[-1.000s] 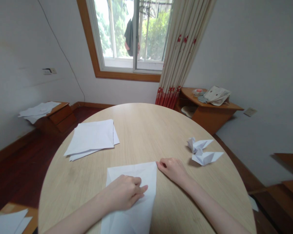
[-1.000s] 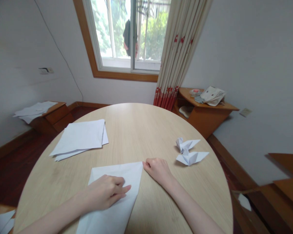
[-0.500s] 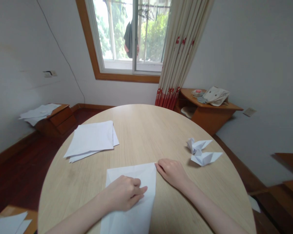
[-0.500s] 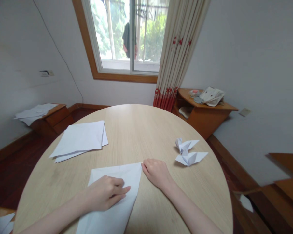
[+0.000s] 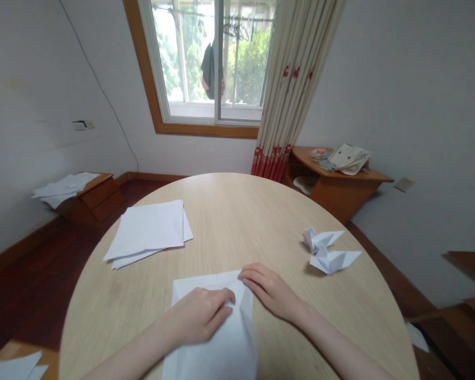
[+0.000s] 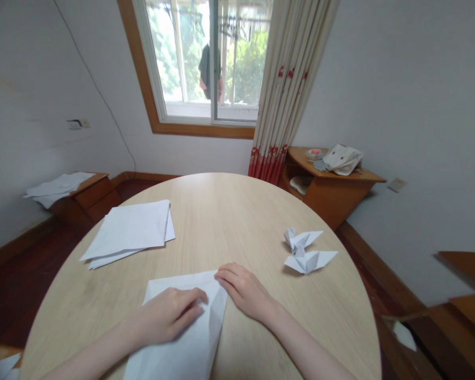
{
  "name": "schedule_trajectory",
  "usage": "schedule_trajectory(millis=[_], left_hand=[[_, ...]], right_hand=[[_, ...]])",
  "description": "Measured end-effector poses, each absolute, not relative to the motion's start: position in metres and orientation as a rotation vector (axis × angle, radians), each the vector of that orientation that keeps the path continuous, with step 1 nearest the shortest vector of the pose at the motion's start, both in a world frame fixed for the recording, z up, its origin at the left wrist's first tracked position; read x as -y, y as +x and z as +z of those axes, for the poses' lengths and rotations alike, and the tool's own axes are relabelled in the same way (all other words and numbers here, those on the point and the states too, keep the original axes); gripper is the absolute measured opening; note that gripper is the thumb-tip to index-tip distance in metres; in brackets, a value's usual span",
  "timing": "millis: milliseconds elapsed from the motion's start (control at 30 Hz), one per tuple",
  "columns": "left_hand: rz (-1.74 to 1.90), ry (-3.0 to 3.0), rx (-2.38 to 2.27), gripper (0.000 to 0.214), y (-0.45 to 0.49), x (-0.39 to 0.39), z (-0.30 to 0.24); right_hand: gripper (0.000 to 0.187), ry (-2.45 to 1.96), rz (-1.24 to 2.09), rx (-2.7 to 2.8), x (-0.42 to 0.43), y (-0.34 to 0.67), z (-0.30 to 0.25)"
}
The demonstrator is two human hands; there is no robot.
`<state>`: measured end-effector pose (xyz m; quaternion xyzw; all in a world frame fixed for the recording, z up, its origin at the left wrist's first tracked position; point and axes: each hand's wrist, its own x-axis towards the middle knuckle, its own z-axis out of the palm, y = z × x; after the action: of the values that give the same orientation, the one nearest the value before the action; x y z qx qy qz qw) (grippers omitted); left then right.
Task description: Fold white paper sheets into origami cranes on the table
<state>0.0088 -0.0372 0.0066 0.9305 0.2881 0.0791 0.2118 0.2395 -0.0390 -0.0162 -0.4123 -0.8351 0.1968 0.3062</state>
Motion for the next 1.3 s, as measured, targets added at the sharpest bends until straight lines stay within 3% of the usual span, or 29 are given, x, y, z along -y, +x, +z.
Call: schedule_trajectory(millis=[200, 533, 700, 1000, 1300], left_hand=[[0.156, 2.576, -0.861, 0.007, 0.013, 0.038, 0.008], [0.093, 2.623, -0.939, 0.023, 0.015, 0.04, 0.009], [0.094, 2.622, -0.955, 0.034, 0.017, 0.04, 0.009], [0.152, 2.632, -0.962, 0.059, 0.021, 0.043, 0.005], [0.232, 2.69, -0.966, 0.059, 0.017, 0.036, 0.002]], right_hand=[[0.027, -1.104, 0.45, 2.177, 0.038, 0.243, -0.013], [0.01, -1.128, 0.672, 2.227, 0.036, 0.26, -0.01], [0.011, -1.169, 0.697, 2.253, 0.036, 0.26, -0.01], [0.035, -1.201, 0.567, 2.393, 0.036, 0.252, -0.013], [0.058, -1.215, 0.632, 2.423, 0.035, 0.259, -0.002]])
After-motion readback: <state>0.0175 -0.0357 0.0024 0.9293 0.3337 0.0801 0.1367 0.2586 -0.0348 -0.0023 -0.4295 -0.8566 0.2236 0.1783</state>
